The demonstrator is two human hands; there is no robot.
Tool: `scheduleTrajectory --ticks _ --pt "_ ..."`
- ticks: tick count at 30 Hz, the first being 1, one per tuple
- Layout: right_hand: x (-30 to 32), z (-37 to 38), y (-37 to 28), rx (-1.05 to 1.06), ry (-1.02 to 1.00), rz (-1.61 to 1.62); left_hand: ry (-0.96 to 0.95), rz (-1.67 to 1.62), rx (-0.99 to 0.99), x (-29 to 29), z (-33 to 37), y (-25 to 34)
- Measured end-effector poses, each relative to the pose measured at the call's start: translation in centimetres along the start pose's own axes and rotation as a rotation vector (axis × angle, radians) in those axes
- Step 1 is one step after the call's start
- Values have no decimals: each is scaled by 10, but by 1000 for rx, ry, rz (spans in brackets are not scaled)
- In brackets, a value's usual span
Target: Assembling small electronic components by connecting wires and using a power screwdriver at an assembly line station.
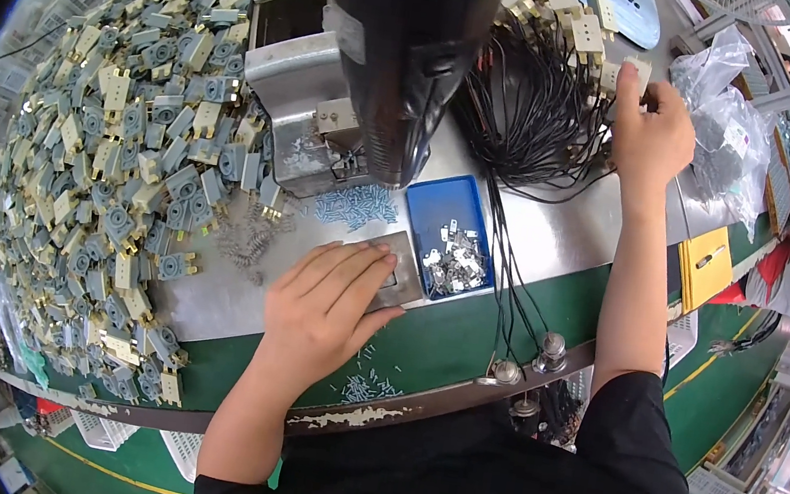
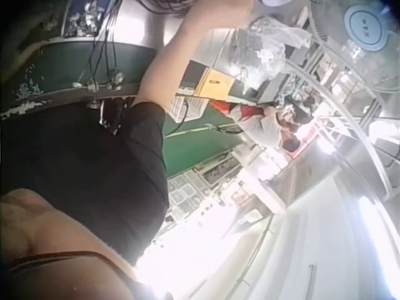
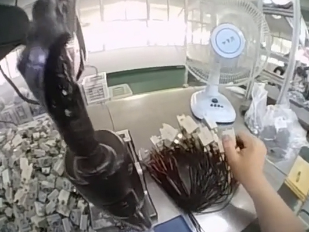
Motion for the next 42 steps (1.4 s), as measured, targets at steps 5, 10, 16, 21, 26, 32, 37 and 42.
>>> scheduleTrajectory --ticks 5,10,16,21,26,32,37,42 --pt "15 -18 12 134 34 -39 6 1 2 1 4 1" --pt "49 -66 -21 40 -584 615 48 -32 38 4 1 -3" --pt "63 -127 -48 226 -1169 646 191 -41 -51 13 4 13" --pt "74 -133 -47 57 -1294 753 142 -418 56 14 3 47" --pt "78 -145 -46 105 -1137 824 6 -745 368 -12 2 66" --pt "84 -144 -49 39 -1044 873 -247 -854 650 -49 2 77" --pt "81 -147 -40 -369 -1176 1120 -185 -1184 910 -77 -3 88" --pt "89 -147 -26 -643 -1347 1204 -102 -1368 983 -86 -3 85"
Point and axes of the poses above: each hand's wrist, its own z-axis towards the middle knuckle, its own x-axis out of the back of the hand, y = z × x, the point moved 6 cm from there along z, towards the middle knuckle, and after that the axes turned 4 degrees about y, right-handed, at the moved point
